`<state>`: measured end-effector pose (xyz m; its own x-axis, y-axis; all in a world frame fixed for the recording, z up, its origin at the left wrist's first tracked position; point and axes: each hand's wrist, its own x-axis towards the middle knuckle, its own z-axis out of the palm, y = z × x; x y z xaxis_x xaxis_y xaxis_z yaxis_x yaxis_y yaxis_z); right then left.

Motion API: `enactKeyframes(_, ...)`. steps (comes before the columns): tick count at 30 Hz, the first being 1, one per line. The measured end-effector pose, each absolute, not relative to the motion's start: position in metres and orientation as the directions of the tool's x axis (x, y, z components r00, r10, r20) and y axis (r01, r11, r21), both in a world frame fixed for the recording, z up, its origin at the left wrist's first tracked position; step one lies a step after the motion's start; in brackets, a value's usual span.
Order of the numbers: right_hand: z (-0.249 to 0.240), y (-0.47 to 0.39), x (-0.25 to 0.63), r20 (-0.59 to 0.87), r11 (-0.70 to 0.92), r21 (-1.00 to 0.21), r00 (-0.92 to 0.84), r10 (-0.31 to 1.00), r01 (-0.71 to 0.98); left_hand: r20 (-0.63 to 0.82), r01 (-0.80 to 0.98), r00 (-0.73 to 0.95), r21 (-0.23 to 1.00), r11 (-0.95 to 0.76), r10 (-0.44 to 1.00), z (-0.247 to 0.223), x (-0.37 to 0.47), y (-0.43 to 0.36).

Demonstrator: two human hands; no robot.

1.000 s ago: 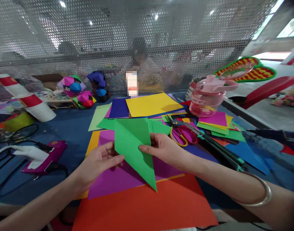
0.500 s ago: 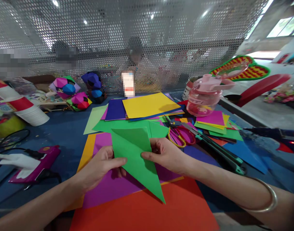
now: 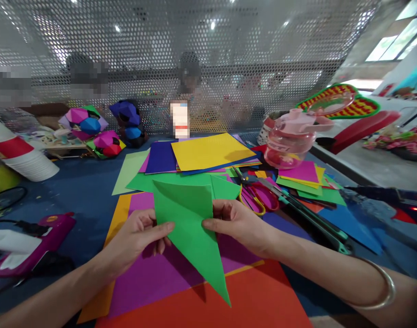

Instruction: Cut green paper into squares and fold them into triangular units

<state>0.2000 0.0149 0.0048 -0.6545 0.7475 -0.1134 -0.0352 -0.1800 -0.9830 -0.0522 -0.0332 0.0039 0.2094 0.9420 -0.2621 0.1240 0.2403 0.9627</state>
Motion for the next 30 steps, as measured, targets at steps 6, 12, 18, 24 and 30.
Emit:
enactKeyframes(6, 0.003, 0.015, 0.198, -0.141, -0.208, -0.978, -0.692, 0.708, -0.013, -0.250, 0.102, 0.135, 0.966, 0.238, 0.959, 0.003, -0.051, -0.034)
enactKeyframes(12, -0.001, 0.011, 0.194, -0.065, -0.207, -0.972, -0.718, 0.693, -0.111, -0.247, 0.062, 0.125, 0.969, 0.241, 0.961, 0.005, -0.048, -0.035)
enactKeyframes(18, 0.002, 0.005, 0.191, -0.029, -0.196, -0.965, -0.676, 0.737, -0.172, -0.220, -0.083, 0.166, 0.968, 0.236, 0.961, 0.004, -0.045, -0.036)
enactKeyframes(24, 0.002, 0.002, 0.191, -0.082, -0.233, -0.951, -0.567, 0.820, -0.200, -0.234, -0.181, 0.240, 0.943, 0.281, 0.942, 0.008, -0.045, -0.035)
enactKeyframes(30, 0.003, 0.003, 0.191, -0.120, -0.282, -0.933, -0.549, 0.827, -0.221, -0.252, -0.228, 0.237, 0.924, 0.306, 0.938, 0.008, -0.045, -0.036)
